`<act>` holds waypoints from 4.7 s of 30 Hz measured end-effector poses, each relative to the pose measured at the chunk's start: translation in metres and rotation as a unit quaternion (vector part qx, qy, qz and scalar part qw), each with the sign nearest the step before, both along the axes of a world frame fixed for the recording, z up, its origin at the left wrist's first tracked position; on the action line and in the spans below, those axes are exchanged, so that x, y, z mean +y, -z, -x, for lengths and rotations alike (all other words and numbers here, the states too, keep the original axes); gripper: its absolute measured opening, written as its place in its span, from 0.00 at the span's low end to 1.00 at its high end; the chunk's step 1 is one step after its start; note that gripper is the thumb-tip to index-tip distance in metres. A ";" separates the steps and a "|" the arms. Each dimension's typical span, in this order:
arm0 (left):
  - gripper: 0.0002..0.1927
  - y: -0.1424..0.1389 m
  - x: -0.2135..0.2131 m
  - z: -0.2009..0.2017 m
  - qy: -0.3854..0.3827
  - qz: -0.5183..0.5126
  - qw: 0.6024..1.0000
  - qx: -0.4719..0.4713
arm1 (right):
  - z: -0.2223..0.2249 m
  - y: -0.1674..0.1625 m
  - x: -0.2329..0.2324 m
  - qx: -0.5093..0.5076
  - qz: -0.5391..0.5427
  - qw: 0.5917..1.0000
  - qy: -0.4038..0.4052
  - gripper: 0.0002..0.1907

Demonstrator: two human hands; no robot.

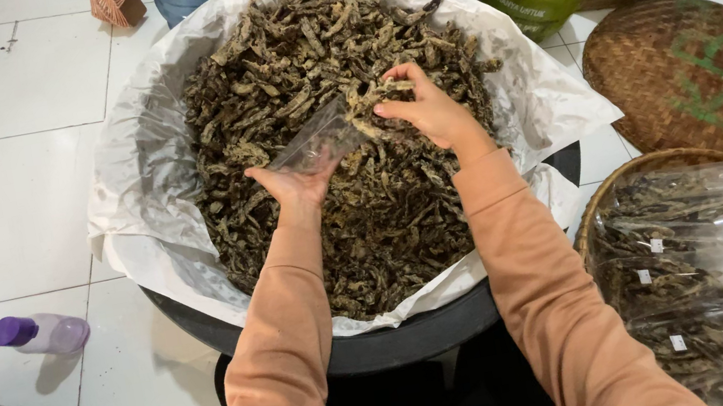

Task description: The person sits on the floor in front of a large basin lined with paper and filled with dried seafood pieces. They hold a small clear plastic bag, pick pieces one at a time from the basin, place them into the bag, and set filled bags into a woven tray beside them.

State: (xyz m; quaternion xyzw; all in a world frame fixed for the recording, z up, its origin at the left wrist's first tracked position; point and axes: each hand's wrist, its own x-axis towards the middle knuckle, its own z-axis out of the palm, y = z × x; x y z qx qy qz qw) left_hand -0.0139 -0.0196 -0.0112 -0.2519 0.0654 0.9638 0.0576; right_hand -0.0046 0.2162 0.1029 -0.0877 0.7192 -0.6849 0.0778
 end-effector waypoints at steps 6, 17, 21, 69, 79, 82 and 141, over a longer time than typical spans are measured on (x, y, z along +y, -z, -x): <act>0.55 -0.001 0.009 -0.005 0.019 0.113 0.993 -0.002 | -0.003 0.010 -0.016 0.212 -0.288 0.930 0.085 0.27; 0.54 -0.006 0.003 -0.003 0.010 0.153 0.988 0.004 | 0.010 0.023 -0.011 0.178 -0.113 0.975 0.071 0.29; 0.56 0.002 0.012 -0.001 -0.002 0.024 0.999 0.032 | 0.003 0.024 -0.030 0.239 -0.180 0.947 0.115 0.21; 0.27 -0.006 0.015 -0.003 0.088 -0.135 0.937 0.311 | -0.027 -0.026 -0.031 0.210 0.027 0.975 -0.070 0.17; 0.30 -0.005 0.021 -0.007 0.075 -0.173 0.937 0.295 | -0.018 -0.011 -0.023 0.209 -0.118 0.969 -0.059 0.21; 0.28 -0.007 0.013 -0.004 0.037 -0.151 0.932 0.328 | -0.019 -0.014 -0.018 0.250 -0.118 0.961 0.011 0.17; 0.49 -0.017 -0.051 0.004 -0.082 0.080 0.918 0.381 | -0.042 -0.010 -0.059 0.148 0.004 0.964 -0.219 0.30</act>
